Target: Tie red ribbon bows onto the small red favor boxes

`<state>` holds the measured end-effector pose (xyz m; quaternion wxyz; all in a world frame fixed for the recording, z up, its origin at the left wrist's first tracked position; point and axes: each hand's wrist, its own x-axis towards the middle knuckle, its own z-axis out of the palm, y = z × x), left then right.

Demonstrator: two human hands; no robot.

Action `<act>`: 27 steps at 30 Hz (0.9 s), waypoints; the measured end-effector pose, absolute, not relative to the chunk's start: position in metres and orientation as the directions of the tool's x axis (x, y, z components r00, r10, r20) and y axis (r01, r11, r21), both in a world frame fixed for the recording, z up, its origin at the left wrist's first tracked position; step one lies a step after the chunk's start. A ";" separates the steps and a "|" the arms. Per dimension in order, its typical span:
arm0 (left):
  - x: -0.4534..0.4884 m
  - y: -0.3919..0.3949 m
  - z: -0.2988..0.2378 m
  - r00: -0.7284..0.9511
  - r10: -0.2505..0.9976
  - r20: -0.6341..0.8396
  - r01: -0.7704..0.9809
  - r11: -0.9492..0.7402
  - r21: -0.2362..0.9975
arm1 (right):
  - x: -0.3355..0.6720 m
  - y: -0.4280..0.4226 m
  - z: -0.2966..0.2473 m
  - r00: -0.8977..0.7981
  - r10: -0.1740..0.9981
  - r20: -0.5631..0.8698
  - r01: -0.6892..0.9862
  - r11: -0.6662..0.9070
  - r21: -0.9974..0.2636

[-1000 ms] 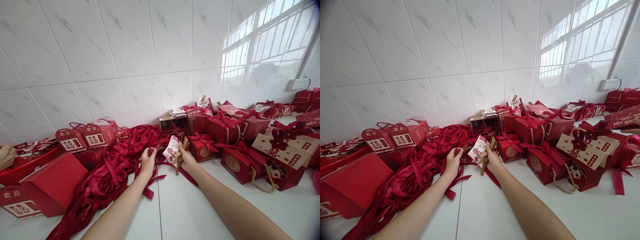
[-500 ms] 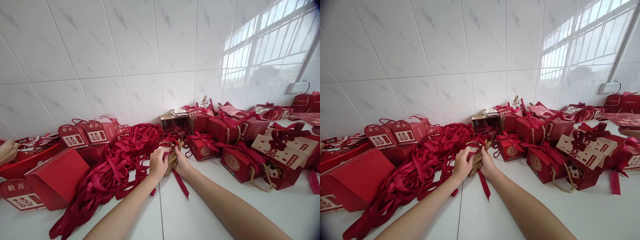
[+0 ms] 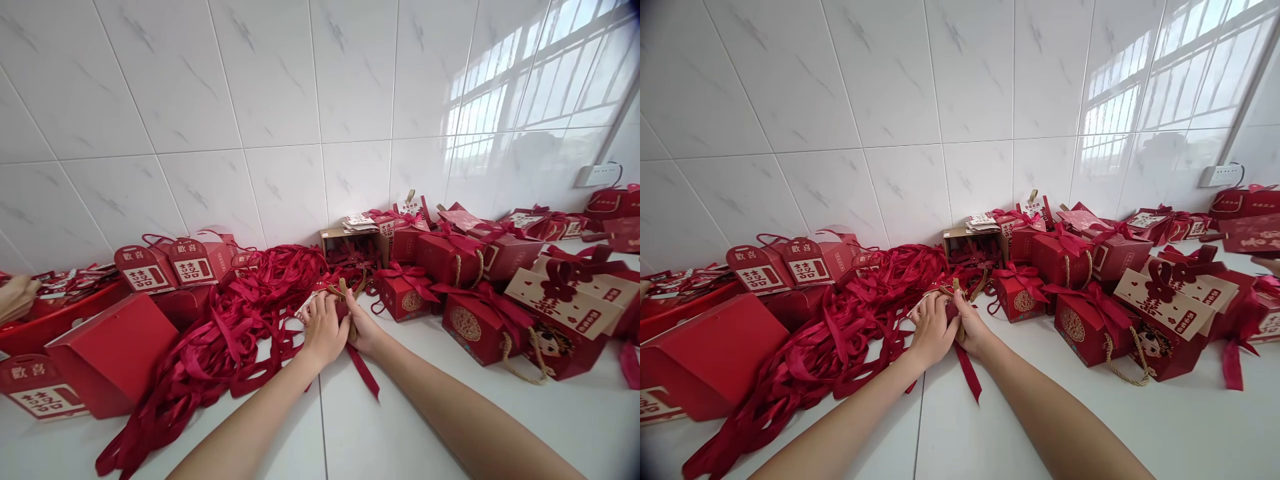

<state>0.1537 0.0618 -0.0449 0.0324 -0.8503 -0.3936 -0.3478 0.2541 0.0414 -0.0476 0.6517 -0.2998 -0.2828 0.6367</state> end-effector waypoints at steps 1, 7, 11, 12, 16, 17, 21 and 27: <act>0.154 0.063 -0.045 0.420 0.668 0.614 0.713 -0.662 0.232 | 0.254 0.041 -0.048 0.011 1.000 0.006 -0.668 0.012 -0.744; 0.151 0.065 -0.043 0.374 0.766 0.523 0.691 -0.607 0.394 | 0.251 0.039 -0.052 -0.029 0.998 0.058 -0.681 0.023 -0.732; 0.147 0.066 -0.036 0.350 0.751 0.559 0.461 -0.658 0.595 | 0.256 0.048 -0.057 0.067 0.998 0.015 -0.674 0.056 -0.737; 0.146 0.067 -0.034 0.333 0.758 0.561 0.421 -0.652 0.631 | 0.259 0.050 -0.058 0.090 0.996 0.003 -0.667 0.062 -0.742; 0.139 0.086 -0.032 0.139 0.847 0.514 0.292 -0.530 0.796 | 0.276 0.052 -0.056 0.081 0.996 -0.040 -0.629 0.020 -0.777; 0.137 0.093 -0.032 0.081 0.872 0.482 0.252 -0.486 0.837 | 0.281 0.051 -0.054 0.043 0.998 -0.051 -0.615 -0.014 -0.788; 0.124 0.117 -0.032 0.111 0.947 0.300 0.072 -0.309 0.948 | 0.296 0.044 -0.051 -0.142 0.983 -0.114 -0.536 -0.174 -0.826; 0.114 0.119 -0.034 0.504 0.861 0.075 -0.050 -0.057 0.997 | 0.302 0.043 -0.053 -0.229 0.962 -0.150 -0.466 -0.244 -0.850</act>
